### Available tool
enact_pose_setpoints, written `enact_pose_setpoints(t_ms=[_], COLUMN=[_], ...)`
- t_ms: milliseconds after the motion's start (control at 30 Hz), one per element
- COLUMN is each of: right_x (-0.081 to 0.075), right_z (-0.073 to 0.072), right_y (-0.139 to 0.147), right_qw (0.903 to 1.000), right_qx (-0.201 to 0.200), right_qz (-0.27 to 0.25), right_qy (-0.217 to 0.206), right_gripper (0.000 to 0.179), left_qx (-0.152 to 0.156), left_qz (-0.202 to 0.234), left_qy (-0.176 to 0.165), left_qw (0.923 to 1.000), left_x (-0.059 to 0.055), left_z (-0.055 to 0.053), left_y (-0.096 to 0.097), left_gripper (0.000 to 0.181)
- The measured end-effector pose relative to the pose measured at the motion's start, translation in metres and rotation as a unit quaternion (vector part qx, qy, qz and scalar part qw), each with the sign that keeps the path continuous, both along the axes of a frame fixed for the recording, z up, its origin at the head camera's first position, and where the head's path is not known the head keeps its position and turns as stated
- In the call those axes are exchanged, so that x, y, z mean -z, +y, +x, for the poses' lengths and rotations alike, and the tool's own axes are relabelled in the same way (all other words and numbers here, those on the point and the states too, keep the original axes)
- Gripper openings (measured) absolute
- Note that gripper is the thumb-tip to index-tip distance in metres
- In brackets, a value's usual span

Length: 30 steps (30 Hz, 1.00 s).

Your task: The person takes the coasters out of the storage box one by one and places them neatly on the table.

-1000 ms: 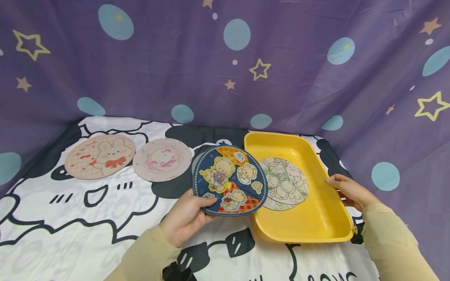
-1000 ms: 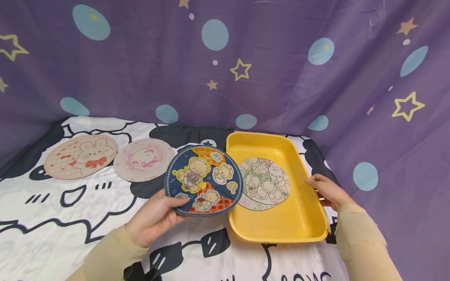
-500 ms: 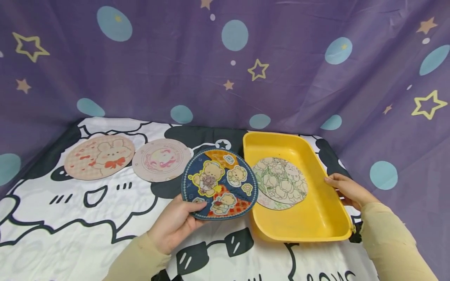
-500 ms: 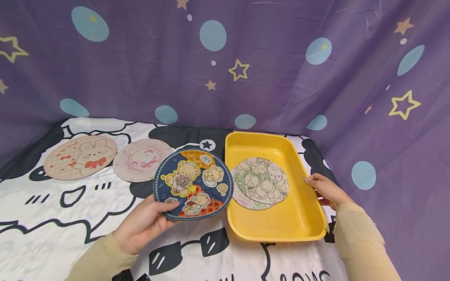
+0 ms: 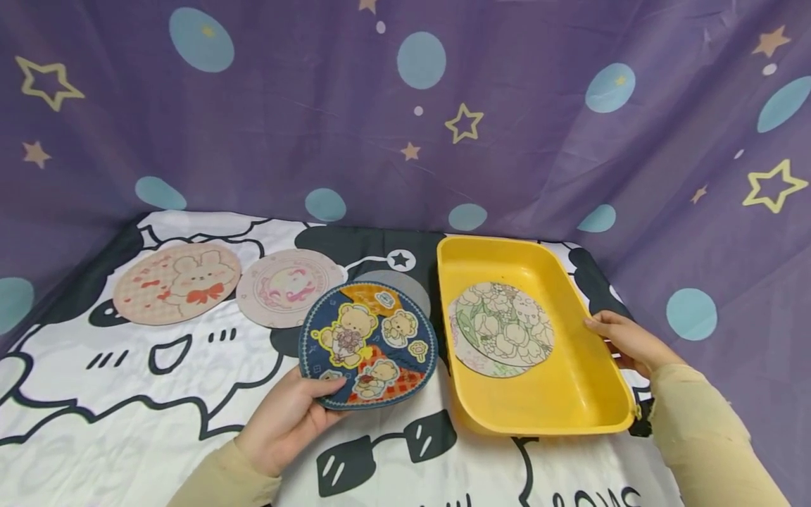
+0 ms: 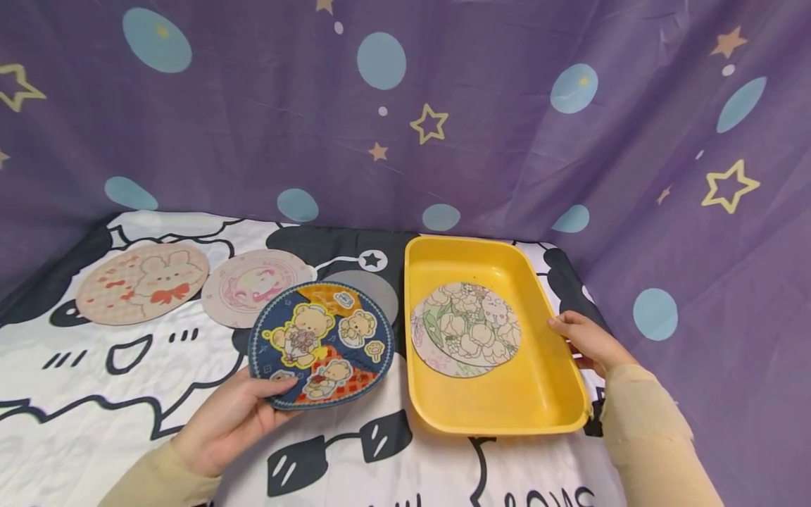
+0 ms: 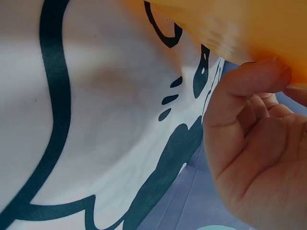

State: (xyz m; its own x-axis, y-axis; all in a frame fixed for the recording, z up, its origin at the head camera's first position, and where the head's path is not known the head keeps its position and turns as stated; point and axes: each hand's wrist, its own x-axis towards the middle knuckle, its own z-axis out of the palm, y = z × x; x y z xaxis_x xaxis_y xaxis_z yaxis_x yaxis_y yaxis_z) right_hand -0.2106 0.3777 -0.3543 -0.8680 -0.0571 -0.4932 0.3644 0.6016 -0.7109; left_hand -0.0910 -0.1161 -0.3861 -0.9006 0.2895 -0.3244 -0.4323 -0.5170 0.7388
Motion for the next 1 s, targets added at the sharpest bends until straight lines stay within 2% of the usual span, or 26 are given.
enact_pose_setpoints(t_ms=[300, 567, 767, 1000], right_x=[0.000, 0.000, 0.000, 0.002], right_z=[0.000, 0.001, 0.000, -0.001], right_y=[0.001, 0.002, 0.002, 0.001], right_qw=[1.0000, 1.0000, 1.0000, 1.0000], right_qx=[-0.005, -0.002, -0.003, 0.001], right_qz=[0.003, -0.002, -0.006, -0.001], right_qy=[-0.002, -0.007, -0.001, -0.005], right_gripper=[0.037, 0.035, 0.036, 0.035], left_qx=[0.016, 0.026, 0.068, 0.115], left_qz=[0.003, -0.031, -0.051, -0.048], left_qy=[0.002, 0.009, 0.013, 0.003], left_qw=[0.9999, 0.9991, 0.9963, 0.9923], left_x=[0.000, 0.004, 0.006, 0.008], left_z=[0.000, -0.001, -0.002, -0.001], left_y=[-0.004, -0.007, -0.010, -0.016], left_gripper=[0.071, 0.068, 0.069, 0.071])
